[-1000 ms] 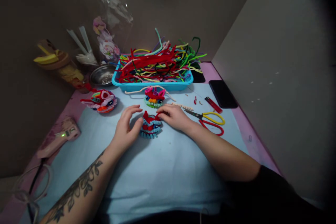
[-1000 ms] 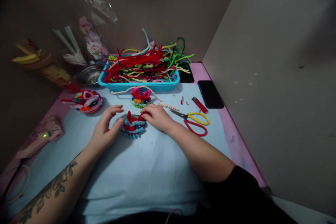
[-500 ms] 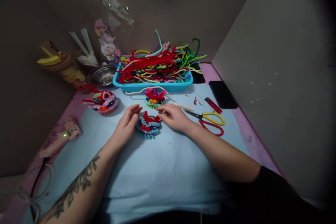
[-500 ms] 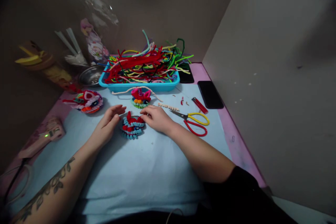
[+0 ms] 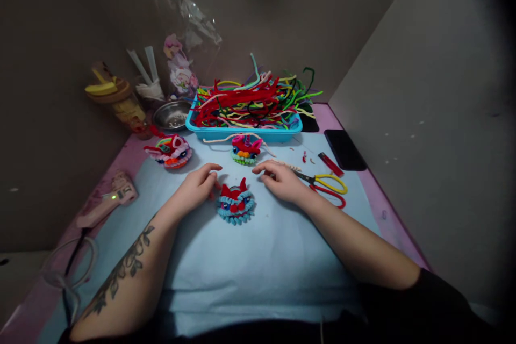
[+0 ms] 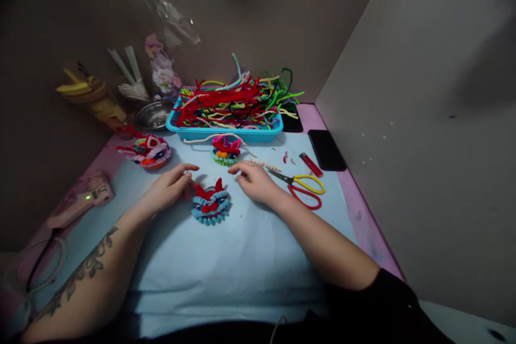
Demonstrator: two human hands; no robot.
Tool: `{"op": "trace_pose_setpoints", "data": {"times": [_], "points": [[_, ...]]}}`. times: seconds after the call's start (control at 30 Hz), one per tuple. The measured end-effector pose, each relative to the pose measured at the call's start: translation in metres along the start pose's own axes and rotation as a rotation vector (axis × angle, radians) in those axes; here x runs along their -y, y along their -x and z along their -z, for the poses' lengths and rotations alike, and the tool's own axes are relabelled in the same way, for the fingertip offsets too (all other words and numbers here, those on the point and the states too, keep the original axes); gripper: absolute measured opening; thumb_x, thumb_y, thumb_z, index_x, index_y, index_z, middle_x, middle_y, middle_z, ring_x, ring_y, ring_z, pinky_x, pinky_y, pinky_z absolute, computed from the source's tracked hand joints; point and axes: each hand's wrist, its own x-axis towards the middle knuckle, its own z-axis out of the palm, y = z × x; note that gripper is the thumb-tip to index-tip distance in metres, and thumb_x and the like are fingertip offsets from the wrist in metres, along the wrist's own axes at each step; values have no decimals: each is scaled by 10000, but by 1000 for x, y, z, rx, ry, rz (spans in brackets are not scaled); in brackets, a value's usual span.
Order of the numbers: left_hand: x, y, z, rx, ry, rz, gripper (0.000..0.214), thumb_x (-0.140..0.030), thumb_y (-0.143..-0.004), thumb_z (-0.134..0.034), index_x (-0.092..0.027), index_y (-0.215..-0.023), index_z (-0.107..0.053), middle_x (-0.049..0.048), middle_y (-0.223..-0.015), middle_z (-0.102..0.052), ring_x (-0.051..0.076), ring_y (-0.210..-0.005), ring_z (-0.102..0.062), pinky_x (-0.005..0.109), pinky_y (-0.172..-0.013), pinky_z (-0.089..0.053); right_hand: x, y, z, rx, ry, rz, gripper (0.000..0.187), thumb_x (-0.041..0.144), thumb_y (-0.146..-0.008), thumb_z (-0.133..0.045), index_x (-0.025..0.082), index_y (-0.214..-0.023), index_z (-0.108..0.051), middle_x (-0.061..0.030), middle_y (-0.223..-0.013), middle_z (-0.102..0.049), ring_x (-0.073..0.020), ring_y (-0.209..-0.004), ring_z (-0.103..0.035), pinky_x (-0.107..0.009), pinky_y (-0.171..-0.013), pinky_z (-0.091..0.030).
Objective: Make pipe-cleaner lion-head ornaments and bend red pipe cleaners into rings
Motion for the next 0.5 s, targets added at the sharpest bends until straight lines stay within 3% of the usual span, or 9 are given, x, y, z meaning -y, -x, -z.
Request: {"op": "trace_pose_setpoints", "data": {"times": [0.07, 0.2, 0.3, 0.5], "points": [[0, 2, 5, 32, -70, -59, 423, -446, -879, -387, -162, -1119, -589, 35, -762, -694, 173, -578, -623, 293, -587, -476, 3, 3, -3, 33, -51, -24, 270, 109, -789, -521, 182, -1007, -663, -77, -1058, -673, -188, -961, -614, -336, -826, -476], [-1, 2, 11, 118, -56, -230, 375, -454, -842, -489, -191, -1058, -646, 69, -1029, -697, 216, -881, -643, 281, -691, -490, 6, -1, -14, 96, -195, -86, 324, 150, -805, -533, 199, -1107, -641, -79, -1177, -649, -193, -1070, -598, -366, -925, -454], [-2, 3, 12, 180, -32, -297, 316, -420, -826, -535, -199, -1002, -675, 64, -994, -702, 208, -854, -639, 275, -687, -483, 4, -7, -23, 155, -280, -99, 359, 160, -799, -540, 190, -1148, -617, -74, -1176, -650, -179, -1041, -611, -347, -921, -460], [1, 1, 9, 238, -36, -331, 235, -366, -815, -558, -189, -878, -698, 53, -846, -709, 195, -779, -632, 288, -724, -472, 2, -7, -33, 153, -341, -169, 277, 197, -799, -540, 147, -1056, -631, -35, -871, -694, -135, -765, -629, -285, -752, -493]]}}
